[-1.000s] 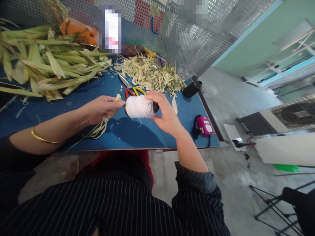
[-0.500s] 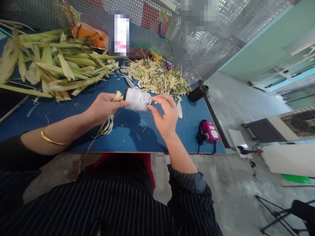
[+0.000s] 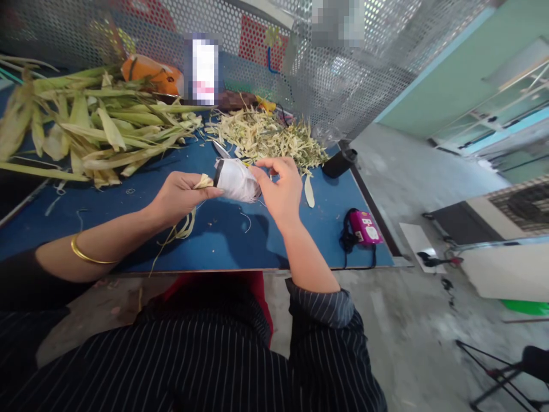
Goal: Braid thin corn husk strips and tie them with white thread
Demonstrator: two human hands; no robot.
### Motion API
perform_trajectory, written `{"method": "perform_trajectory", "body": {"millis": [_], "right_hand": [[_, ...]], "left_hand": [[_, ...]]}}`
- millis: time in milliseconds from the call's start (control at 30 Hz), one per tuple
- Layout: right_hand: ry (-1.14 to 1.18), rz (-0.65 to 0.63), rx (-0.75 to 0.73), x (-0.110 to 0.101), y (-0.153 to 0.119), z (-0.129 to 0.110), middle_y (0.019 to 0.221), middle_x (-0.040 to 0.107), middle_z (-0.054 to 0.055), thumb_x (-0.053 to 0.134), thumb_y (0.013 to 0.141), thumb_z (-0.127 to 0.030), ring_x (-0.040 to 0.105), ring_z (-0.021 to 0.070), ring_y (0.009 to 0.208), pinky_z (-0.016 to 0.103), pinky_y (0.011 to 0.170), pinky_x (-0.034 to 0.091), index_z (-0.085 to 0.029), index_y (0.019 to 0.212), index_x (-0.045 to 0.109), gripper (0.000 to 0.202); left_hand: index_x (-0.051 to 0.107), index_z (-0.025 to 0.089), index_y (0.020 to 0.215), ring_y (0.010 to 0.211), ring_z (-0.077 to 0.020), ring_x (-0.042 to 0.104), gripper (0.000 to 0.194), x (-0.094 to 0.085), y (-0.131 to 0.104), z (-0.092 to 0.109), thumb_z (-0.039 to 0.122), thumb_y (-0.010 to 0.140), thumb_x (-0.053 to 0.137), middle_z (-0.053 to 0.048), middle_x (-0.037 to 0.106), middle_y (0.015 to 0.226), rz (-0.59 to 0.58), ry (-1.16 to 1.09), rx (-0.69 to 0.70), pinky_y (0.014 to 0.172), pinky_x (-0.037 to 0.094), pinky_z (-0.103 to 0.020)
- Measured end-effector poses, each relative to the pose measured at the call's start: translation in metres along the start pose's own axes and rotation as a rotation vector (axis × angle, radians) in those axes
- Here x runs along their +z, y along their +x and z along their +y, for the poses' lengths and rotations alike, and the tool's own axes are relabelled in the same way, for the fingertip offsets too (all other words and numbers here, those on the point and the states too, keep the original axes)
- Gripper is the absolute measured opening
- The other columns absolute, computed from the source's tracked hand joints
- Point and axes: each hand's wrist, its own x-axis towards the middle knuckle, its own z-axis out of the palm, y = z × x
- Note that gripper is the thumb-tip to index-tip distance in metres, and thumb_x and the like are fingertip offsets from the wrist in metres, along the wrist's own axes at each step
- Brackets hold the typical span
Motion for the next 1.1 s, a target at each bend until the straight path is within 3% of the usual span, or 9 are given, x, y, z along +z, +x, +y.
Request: {"method": "perform_trajectory", "body": {"millis": [100,167,367,600,767,1100], "right_hand": [[0.114,-0.169,0.092,0.002,0.014,0.006,0.08,0.068,-0.001,0.071,0.076,-0.032,0.057,0.0135,0.07,0.033,0.071,0.048,-0.024,0.078,0.072,0.008],[0.159,-0.201,0.135,0.006,0.018,0.008,0.075,0.067,-0.002,0.072,0.073,-0.029,0.054,0.0123,0.066,0.032,0.067,0.045,-0.024,0.074,0.072,0.005],[0.259,-0.096,0.194,0.004,0.016,0.006,0.066,0.058,-0.004,0.066,0.078,-0.028,0.05,0.0101,0.063,0.029,0.066,0.044,-0.022,0.069,0.063,0.011],[0.601,-0.213,0.399,-0.002,0.013,0.008,0.074,0.058,-0.001,0.066,0.08,-0.046,0.05,0.0074,0.057,0.024,0.051,0.039,-0.022,0.074,0.06,0.025],[0.664,-0.175,0.388,-0.002,0.014,0.011,0.069,0.053,-0.003,0.071,0.076,-0.043,0.047,0.0075,0.055,0.024,0.052,0.041,-0.023,0.073,0.056,0.025],[0.724,-0.108,0.349,-0.015,0.024,0.026,0.07,0.054,-0.005,0.071,0.076,-0.044,0.054,0.0078,0.059,0.024,0.057,0.049,-0.026,0.084,0.058,0.024]], "left_hand": [[0.045,0.017,0.044,0.05,-0.0074,0.032,0.037,0.0,-0.001,0.004,0.021,0.069,0.071,0.005,0.036,0.049,-0.007,0.042,0.006,0.047,0.026,-0.023],[0.044,0.017,0.043,0.05,-0.0075,0.032,0.038,0.0,-0.001,0.004,0.021,0.069,0.071,0.004,0.036,0.049,-0.013,0.053,0.012,0.047,0.026,-0.023],[0.045,0.018,0.044,0.05,-0.008,0.031,0.037,0.0,0.0,0.001,0.022,0.069,0.071,0.005,0.036,0.048,0.005,0.049,-0.021,0.046,0.025,-0.024],[0.045,0.018,0.045,0.049,-0.0074,0.03,0.038,0.0,0.0,-0.004,0.024,0.07,0.072,0.005,0.035,0.05,-0.026,0.051,-0.008,0.046,0.024,-0.025],[0.045,0.017,0.044,0.048,-0.0073,0.03,0.037,0.0,0.0,0.001,0.023,0.068,0.072,0.005,0.036,0.048,-0.038,0.04,-0.023,0.045,0.024,-0.024],[0.052,0.018,0.045,0.049,-0.0084,0.035,0.031,0.0,0.0,0.003,0.021,0.067,0.075,0.003,0.04,0.046,-0.045,-0.055,-0.085,0.044,0.026,-0.025]]}}
